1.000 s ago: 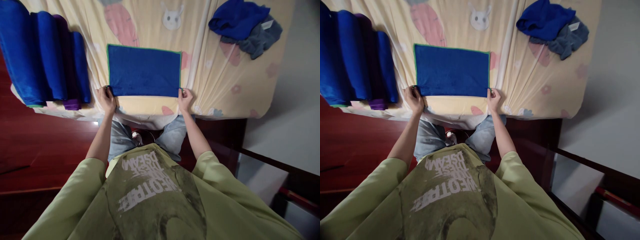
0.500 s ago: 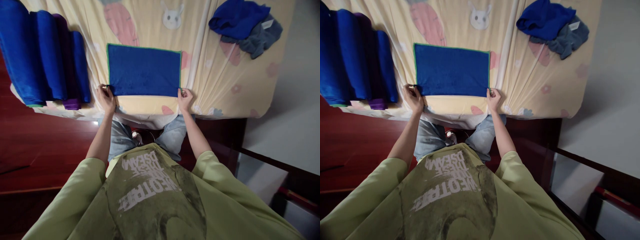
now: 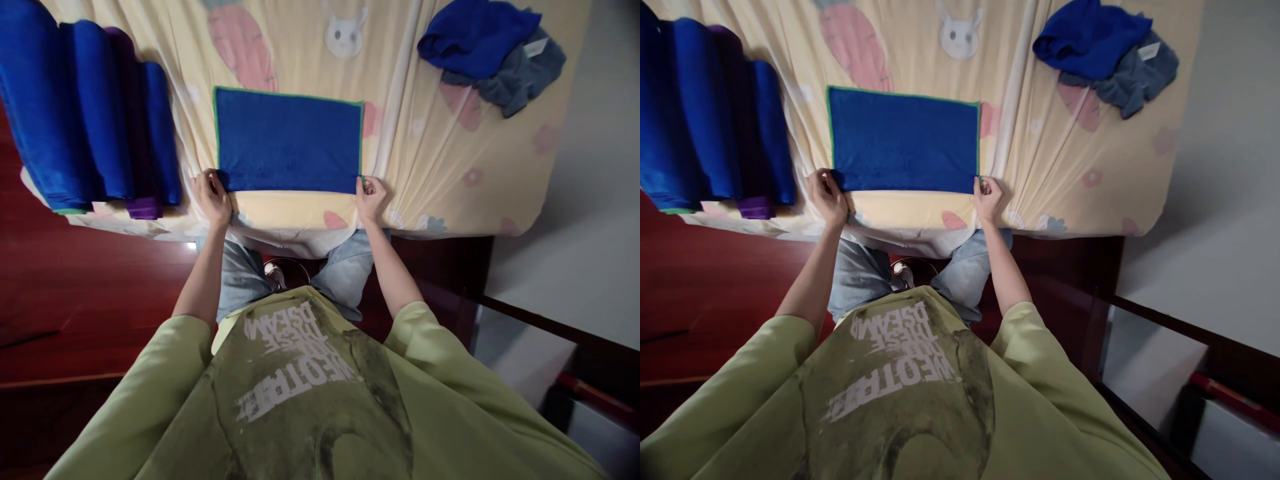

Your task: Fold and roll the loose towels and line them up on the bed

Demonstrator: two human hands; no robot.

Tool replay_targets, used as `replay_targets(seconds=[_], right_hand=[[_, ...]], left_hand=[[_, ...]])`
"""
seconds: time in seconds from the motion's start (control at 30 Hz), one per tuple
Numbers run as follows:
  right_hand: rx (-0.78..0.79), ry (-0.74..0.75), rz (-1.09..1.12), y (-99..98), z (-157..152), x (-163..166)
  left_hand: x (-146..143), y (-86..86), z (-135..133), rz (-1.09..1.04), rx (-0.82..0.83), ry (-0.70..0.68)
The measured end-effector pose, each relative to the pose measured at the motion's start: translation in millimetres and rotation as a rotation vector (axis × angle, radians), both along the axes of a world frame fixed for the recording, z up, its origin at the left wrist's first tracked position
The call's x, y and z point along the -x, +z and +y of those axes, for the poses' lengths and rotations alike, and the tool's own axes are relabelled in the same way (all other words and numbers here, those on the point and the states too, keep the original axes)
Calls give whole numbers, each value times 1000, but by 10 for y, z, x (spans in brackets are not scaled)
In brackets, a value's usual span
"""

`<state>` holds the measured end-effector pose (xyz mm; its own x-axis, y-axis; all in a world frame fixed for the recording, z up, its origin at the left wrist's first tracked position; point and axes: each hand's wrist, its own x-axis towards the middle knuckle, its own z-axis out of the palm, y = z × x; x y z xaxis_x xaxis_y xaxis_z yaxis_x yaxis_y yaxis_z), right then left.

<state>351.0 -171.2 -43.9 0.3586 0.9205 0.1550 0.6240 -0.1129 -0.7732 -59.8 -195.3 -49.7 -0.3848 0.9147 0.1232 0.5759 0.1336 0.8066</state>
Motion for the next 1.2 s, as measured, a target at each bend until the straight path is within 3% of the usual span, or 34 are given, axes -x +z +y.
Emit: replay_targets(seconds=[0.77, 1.2], right_hand=[[-42, 4, 15, -196, 24, -69], [-69, 170, -168, -100, -26, -71]], left_hand=[[-27, 24, 0, 120, -28, 64], [-13, 83, 25, 103, -39, -28]])
